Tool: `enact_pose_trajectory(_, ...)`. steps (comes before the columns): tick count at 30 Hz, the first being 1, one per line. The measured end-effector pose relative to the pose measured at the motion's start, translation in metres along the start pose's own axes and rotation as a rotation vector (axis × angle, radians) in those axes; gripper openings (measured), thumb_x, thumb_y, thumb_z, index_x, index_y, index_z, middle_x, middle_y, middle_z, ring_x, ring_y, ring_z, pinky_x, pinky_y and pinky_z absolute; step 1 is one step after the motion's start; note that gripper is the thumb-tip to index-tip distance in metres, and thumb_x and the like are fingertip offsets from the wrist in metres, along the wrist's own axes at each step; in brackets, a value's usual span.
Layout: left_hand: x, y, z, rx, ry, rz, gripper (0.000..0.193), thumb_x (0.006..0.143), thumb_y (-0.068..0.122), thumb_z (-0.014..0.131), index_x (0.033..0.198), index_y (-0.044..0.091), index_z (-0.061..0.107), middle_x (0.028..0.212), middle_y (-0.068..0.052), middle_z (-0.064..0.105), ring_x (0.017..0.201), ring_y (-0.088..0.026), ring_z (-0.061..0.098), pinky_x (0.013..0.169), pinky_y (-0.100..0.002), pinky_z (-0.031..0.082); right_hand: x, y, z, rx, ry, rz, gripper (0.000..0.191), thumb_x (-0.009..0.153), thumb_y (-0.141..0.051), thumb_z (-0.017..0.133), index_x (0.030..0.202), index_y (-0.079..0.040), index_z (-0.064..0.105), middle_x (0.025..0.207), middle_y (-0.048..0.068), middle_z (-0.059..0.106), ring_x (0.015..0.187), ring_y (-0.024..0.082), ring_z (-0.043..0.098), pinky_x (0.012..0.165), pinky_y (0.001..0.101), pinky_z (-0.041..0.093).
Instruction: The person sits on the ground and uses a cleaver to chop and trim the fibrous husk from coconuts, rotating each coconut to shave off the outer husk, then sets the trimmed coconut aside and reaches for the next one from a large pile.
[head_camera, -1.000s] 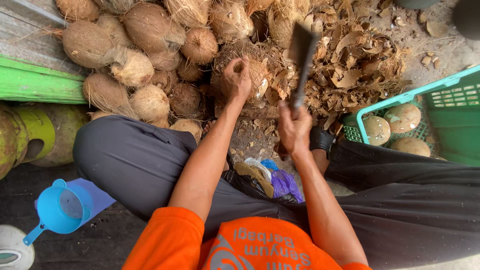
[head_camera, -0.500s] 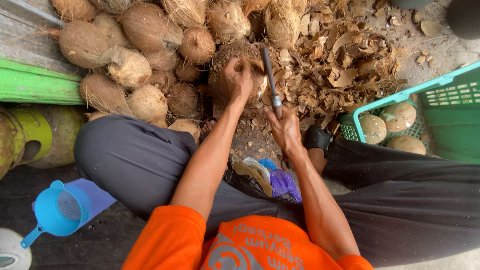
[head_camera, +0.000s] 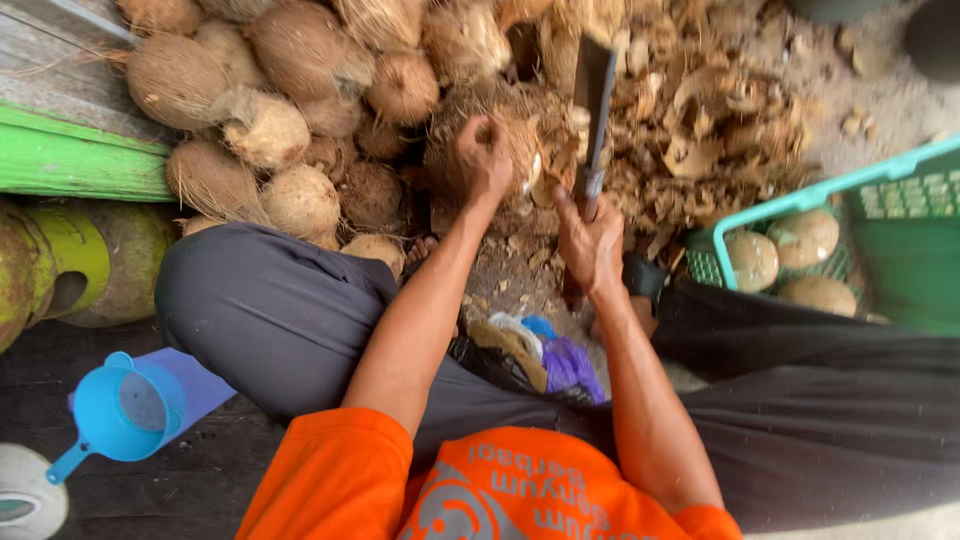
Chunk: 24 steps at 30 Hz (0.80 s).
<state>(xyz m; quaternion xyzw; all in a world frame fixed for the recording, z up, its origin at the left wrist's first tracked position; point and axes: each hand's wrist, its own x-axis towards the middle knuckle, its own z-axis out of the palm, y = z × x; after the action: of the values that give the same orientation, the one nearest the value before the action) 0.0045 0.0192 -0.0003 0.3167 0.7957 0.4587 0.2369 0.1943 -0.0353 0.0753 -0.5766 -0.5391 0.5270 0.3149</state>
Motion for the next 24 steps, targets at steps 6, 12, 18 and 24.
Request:
enact_pose_trajectory(6, 0.0, -0.005, -0.003, 0.104, -0.1, -0.057, 0.044, 0.097, 0.056, 0.052, 0.097, 0.019, 0.076, 0.083, -0.001, 0.073, 0.063, -0.014, 0.058, 0.057, -0.036, 0.046, -0.009, -0.001, 0.006, -0.358, -0.155, 0.171, 0.048, 0.1, -0.042, 0.071, 0.071, -0.008, 0.052, 0.055, -0.001, 0.045, 0.048, 0.012, 0.038, 0.045, 0.0344, 0.033)
enact_pose_trajectory(12, 0.004, -0.003, 0.003, 0.021, -0.074, -0.016, 0.045, 0.101, 0.054, 0.051, 0.088, 0.017, 0.073, 0.078, 0.001, 0.076, 0.063, -0.011, 0.062, 0.063, -0.032, 0.049, -0.013, 0.008, 0.009, 0.054, -0.061, -0.069, 0.034, 0.102, -0.039, 0.067, 0.087, -0.009, 0.061, 0.063, 0.002, 0.045, 0.054, 0.012, 0.039, 0.047, 0.032, 0.031)
enact_pose_trajectory(18, -0.001, 0.001, 0.0, 0.06, -0.013, -0.015, 0.037, 0.097, 0.048, 0.058, 0.085, 0.016, 0.071, 0.081, -0.003, 0.072, 0.061, -0.014, 0.059, 0.057, -0.034, 0.048, -0.002, 0.009, 0.005, -0.171, -0.146, 0.341, 0.036, 0.101, -0.037, 0.063, 0.076, -0.011, 0.057, 0.057, -0.001, 0.052, 0.046, 0.012, 0.043, 0.04, 0.033, 0.038)
enact_pose_trajectory(24, -0.004, 0.008, -0.002, 0.059, -0.083, -0.057, 0.028, 0.099, 0.04, 0.056, 0.089, 0.017, 0.068, 0.085, 0.0, 0.073, 0.057, -0.012, 0.057, 0.046, -0.032, 0.045, -0.003, 0.003, 0.0, 0.051, 0.014, 0.057, 0.046, 0.104, -0.036, 0.069, 0.074, -0.005, 0.05, 0.06, 0.002, 0.044, 0.053, 0.013, 0.039, 0.048, 0.0375, 0.031)
